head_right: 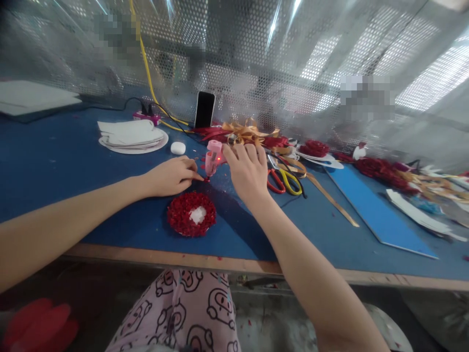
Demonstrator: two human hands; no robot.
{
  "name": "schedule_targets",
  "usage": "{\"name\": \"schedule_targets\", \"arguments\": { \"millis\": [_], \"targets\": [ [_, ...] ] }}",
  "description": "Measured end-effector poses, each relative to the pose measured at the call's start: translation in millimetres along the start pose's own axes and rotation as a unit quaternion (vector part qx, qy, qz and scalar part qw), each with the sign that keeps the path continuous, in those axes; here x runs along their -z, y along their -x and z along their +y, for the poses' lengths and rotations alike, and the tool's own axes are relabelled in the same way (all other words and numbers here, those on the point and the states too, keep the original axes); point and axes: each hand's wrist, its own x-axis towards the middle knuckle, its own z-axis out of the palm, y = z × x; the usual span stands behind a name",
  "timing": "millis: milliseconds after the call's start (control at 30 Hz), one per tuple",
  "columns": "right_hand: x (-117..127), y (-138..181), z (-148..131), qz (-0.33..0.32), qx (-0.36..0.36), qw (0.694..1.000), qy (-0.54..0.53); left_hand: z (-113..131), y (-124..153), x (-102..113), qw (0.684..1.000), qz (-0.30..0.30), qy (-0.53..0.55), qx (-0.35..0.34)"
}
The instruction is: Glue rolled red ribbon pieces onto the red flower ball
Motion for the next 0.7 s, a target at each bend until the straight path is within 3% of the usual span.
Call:
{"name": "schedule_targets", "arguments": {
  "millis": [167,433,700],
  "targets": [
    [-1.5,4.3,6.8,0.018,0.004,0.999,0.036,1.2,0.6,0.6,1.0,-0.004,0.003,0.0],
    [-27.4,7.2,40.4,0.043,-0.109,0.993,0.008,0.7,3.8,-0.4,1.0,0.009,-0.015,-0.017],
    [-55.8,10.7,63.7,-0.107,-0.219,0.967,-0.074,0.1,4.0,-0.5,1.0,-0.008,-0.007,-0.019]
  ]
}}
